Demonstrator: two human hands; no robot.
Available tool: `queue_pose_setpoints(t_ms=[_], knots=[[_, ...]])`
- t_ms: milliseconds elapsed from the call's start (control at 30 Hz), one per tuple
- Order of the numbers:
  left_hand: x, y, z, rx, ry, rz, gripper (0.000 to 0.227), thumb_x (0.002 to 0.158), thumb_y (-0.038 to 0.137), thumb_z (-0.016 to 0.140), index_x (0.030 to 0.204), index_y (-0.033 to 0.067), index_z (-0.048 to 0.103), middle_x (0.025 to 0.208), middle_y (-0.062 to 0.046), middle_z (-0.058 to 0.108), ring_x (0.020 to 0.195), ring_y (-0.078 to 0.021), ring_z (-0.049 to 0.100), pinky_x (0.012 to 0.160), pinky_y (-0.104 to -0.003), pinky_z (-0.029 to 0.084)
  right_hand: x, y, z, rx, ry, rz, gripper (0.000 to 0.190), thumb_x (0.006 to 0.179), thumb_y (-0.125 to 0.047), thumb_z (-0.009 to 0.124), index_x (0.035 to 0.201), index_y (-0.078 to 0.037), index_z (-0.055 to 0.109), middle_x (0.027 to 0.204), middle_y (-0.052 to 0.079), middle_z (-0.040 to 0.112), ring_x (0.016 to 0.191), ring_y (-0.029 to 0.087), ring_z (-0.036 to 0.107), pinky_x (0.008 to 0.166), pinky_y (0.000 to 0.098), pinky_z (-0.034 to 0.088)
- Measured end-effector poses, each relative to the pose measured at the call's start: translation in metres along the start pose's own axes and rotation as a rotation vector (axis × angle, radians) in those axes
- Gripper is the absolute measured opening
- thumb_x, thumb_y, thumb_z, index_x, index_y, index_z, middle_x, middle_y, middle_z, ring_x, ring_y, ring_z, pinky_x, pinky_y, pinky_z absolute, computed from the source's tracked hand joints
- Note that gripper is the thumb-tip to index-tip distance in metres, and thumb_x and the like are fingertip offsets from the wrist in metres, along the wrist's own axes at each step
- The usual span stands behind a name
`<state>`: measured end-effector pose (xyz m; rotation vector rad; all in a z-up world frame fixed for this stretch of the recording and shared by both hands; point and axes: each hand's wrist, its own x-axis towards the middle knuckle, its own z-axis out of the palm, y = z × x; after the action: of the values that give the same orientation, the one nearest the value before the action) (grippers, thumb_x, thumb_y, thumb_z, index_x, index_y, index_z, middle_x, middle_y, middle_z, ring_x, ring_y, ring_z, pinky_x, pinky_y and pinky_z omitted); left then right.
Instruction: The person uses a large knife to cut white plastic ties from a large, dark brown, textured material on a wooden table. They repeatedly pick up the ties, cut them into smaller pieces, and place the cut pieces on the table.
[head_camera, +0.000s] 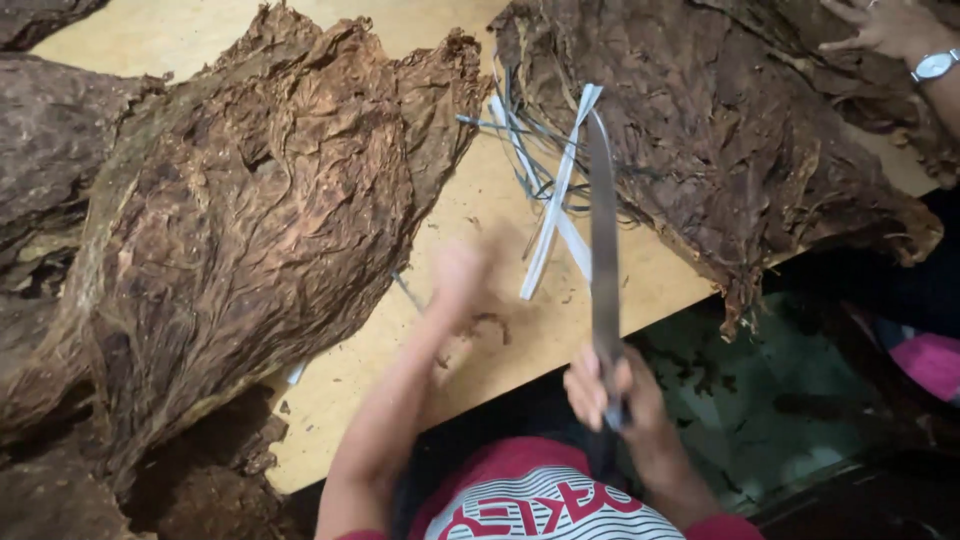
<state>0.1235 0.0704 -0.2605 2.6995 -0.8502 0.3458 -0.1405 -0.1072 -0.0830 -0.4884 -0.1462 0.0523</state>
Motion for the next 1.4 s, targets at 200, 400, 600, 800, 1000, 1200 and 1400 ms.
queue_pose_setpoints(t_ms=[200, 400, 600, 800, 1000, 1200, 1400], knots=[[0.091, 0.032, -0.285, -1.47, 0.327, -0.878, 0.024, 0.107, 0.029, 0.057, 0.119, 0.0152, 0.074, 0.09, 0.004, 0.058, 0.071, -0.0064, 0.045, 0.061, -0.02, 0.039, -0.039, -0.09, 0.092, -0.691, 0.123, -0.467, 0.041, 0.097, -0.042, 0.085, 0.098, -0.007, 0.064, 0.075, 0.0, 0.063, 0.059, 0.015, 0.058, 0.052, 0.0304, 0.045], [0.162, 0.091, -0.245, -2.043, 0.194, -0.82, 0.036, 0.109, 0.017, 0.058, 0.141, 0.0015, 0.065, 0.062, 0.006, 0.046, 0.044, -0.0039, 0.033, 0.039, -0.019, 0.023, -0.109, -0.142, 0.041, -1.917, 0.847, -0.501, 0.1, 0.078, 0.012, 0.09, 0.163, 0.016, 0.037, 0.119, 0.039, 0.067, 0.104, 0.037, 0.063, 0.101, 0.0477, 0.051], [0.202, 0.1, -0.197, -1.717, -0.132, -0.931, 0.137, 0.062, 0.059, 0.07, 0.166, 0.0013, 0.003, 0.175, -0.021, 0.01, 0.16, -0.0374, 0.021, 0.124, -0.066, 0.025, -0.194, -0.167, 0.019, -2.321, 0.775, -0.515, 0.073, 0.084, 0.012, 0.103, 0.152, 0.022, 0.077, 0.124, 0.037, 0.068, 0.116, 0.045, 0.069, 0.108, 0.0518, 0.056], [0.158, 0.061, -0.13, -1.353, 0.265, -0.33, 0.048, 0.097, 0.039, 0.066, 0.132, 0.0062, 0.069, 0.126, -0.009, 0.076, 0.116, -0.018, 0.068, 0.105, -0.035, 0.051, -0.225, -0.196, 0.015, -2.535, 0.799, 0.093, 0.018, 0.104, -0.005, 0.077, 0.12, -0.009, 0.083, 0.18, 0.005, 0.062, 0.154, 0.02, 0.059, 0.136, 0.037, 0.041], [0.017, 0.079, -0.145, -1.132, -0.072, -0.122, 0.027, 0.104, 0.026, 0.059, 0.123, 0.0097, 0.071, 0.11, -0.008, 0.076, 0.096, -0.0197, 0.073, 0.088, -0.035, 0.055, -0.235, -0.238, -0.089, -1.745, 0.977, 0.051, 0.062, 0.109, 0.006, 0.055, 0.169, 0.013, 0.041, 0.167, 0.031, 0.041, 0.141, 0.044, 0.044, 0.105, 0.0511, 0.037], [-0.054, 0.01, -0.159, -0.032, 0.336, -0.187, 0.044, 0.083, 0.028, 0.087, 0.124, 0.0239, 0.073, 0.143, -0.014, 0.056, 0.135, -0.039, 0.045, 0.114, -0.054, 0.031, -0.207, -0.199, -0.051, -1.883, 0.937, -0.228, 0.043, 0.126, 0.001, 0.054, 0.168, 0.007, 0.049, 0.163, 0.026, 0.05, 0.146, 0.039, 0.045, 0.119, 0.0442, 0.032], [-0.127, -0.052, -0.279, 0.283, 0.102, -0.484, 0.043, 0.081, 0.038, 0.082, 0.111, 0.0164, 0.06, 0.117, -0.012, 0.052, 0.106, -0.0341, 0.049, 0.089, -0.051, 0.041, -0.141, -0.154, -0.05, -1.491, 0.738, -0.368, 0.06, 0.12, 0.003, 0.061, 0.178, -0.008, 0.053, 0.132, 0.021, 0.064, 0.083, 0.024, 0.059, 0.077, 0.0327, 0.051]])
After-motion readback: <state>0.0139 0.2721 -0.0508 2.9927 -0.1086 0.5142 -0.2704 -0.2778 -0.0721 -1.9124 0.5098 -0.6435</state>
